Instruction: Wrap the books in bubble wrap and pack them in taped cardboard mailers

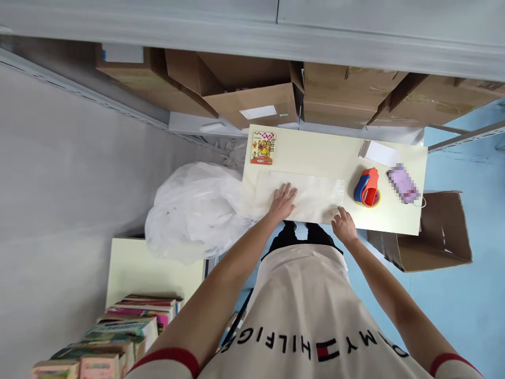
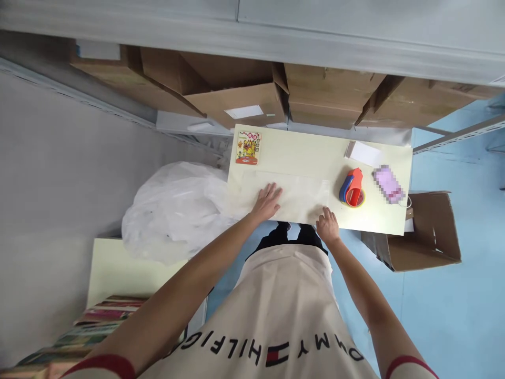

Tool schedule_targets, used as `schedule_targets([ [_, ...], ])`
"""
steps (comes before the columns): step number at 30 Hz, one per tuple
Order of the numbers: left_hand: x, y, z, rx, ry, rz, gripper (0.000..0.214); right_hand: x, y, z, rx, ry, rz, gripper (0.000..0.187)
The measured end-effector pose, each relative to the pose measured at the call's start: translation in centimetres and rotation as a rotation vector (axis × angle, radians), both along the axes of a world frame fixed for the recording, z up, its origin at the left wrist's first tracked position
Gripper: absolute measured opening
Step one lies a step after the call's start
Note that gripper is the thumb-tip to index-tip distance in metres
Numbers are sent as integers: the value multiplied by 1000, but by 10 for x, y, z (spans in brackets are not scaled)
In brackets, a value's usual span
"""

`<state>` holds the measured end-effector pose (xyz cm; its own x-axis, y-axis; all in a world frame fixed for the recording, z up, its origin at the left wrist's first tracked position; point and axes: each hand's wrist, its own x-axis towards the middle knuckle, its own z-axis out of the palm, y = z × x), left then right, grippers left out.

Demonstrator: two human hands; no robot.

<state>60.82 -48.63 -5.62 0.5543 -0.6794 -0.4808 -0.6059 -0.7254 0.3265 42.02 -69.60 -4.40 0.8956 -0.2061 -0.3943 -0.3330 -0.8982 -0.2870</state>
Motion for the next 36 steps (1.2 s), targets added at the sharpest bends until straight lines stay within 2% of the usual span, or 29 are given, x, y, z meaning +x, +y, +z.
schedule_targets([
  [3, -9, 6, 7, 36, -54, 32, 69, 10, 6, -2, 28, -35, -11, 34],
  [7, -12, 14, 6, 161, -13, 90, 78, 40, 11, -7, 58, 59, -24, 68],
  [9, -9, 13, 5, 203, 31, 100, 82, 48, 8, -8, 40, 119, -34, 75],
  [17, 0, 4, 5, 157, 67, 123, 79, 48, -6, -6, -18, 169, -44, 75],
  [20, -4, 5, 5, 114, 62, 151, 78, 49, -5, -7, 0, 145, -72, 71],
  [23, 0, 12, 2, 9, 53, 225, 75, 62, 0, -7, 71, 46, -138, 63],
  [26, 27, 28, -5, -162, 32, 413, 72, 95, 14, -8, 256, -83, -188, 59],
  [28, 57, 42, -11, -296, 15, 588, 70, 127, 29, -12, 448, -134, -232, 58],
  [30, 91, 55, -19, -422, 29, 773, 65, 164, 47, -18, 672, -148, -340, 58],
  [33, 135, 69, -31, -566, 189, 1029, 57, 215, 74, -30, 907, -132, -542, 57],
  [36, 161, 71, -41, -670, 395, 1173, 55, 252, 96, -38, 1056, -159, -691, 62],
])
